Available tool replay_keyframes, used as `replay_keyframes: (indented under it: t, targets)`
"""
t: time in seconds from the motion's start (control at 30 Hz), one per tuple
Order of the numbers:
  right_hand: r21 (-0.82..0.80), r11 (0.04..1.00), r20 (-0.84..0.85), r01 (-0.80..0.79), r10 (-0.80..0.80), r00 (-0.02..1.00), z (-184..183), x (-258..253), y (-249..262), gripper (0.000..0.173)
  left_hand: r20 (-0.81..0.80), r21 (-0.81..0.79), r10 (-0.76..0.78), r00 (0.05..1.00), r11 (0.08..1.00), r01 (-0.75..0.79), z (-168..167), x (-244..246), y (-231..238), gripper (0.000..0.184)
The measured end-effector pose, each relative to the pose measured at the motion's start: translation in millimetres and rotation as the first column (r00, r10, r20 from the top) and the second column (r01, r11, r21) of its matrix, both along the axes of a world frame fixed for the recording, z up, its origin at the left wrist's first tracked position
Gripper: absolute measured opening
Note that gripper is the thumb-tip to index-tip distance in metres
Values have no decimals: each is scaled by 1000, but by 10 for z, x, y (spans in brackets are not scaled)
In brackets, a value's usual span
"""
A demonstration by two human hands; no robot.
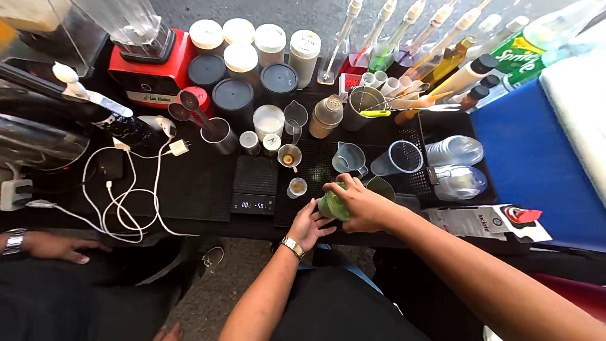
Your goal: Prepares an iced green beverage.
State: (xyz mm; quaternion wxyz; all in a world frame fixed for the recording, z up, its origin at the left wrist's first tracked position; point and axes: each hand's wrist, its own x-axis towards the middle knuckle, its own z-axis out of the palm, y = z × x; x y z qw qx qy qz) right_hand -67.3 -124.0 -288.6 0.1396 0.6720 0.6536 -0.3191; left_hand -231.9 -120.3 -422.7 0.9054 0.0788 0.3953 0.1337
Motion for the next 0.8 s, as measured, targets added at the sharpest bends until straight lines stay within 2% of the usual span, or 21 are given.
replay_keyframes:
  t: [0.23,0.3,0.37,0.43,0.53,0.57,0.6,0.63,0.67,0.7,0.73,0.8]
  targets:
    - [42,996,41,85,-86,995,-145,-4,-52,96,-68,83,68,995,995,-62,-63,164,-57,40]
    - [7,994,49,113,-113,992,-192,-40,-55,92,-176,124,-8,984,992,30,-49,141,-31,41]
    - [-35,994,52,101,-99,994,-249,-51,-70,93,-357,238,-97,929,952,191,24,65,-17,39]
    - [-54,997,61,46,-42,997,-337,-71,-79,95,-463,344,-86,882,900,268,92,-20,-17,34]
    - [11,999,23,32,-32,999,-362,-71,-97,110,-396,461,46,917,874,155,180,-56,-30,27]
    - [68,994,-28,84,-82,996,-327,-46,-157,115,-359,477,60,932,869,128,211,-50,-36,25]
    - [162,971,-111,176,-159,981,-285,-13,-268,112,-333,499,61,941,858,121,231,-44,-43,22]
    - [301,905,-211,301,-245,946,-273,7,-436,97,-323,525,57,945,841,129,236,-34,-47,20]
    - [441,781,-304,441,-333,893,-312,-7,-626,77,-320,546,54,946,826,138,236,-22,-44,19]
    - [501,638,-393,585,-434,810,-381,-55,-803,57,-322,560,56,945,816,143,239,-9,-36,17]
    - [449,509,-488,735,-549,678,-455,-125,-947,44,-331,570,52,942,807,155,246,-6,-29,16]
    - [112,254,-640,961,-721,266,-579,-236,-1056,31,-351,586,21,936,784,202,265,-5,-2,16]
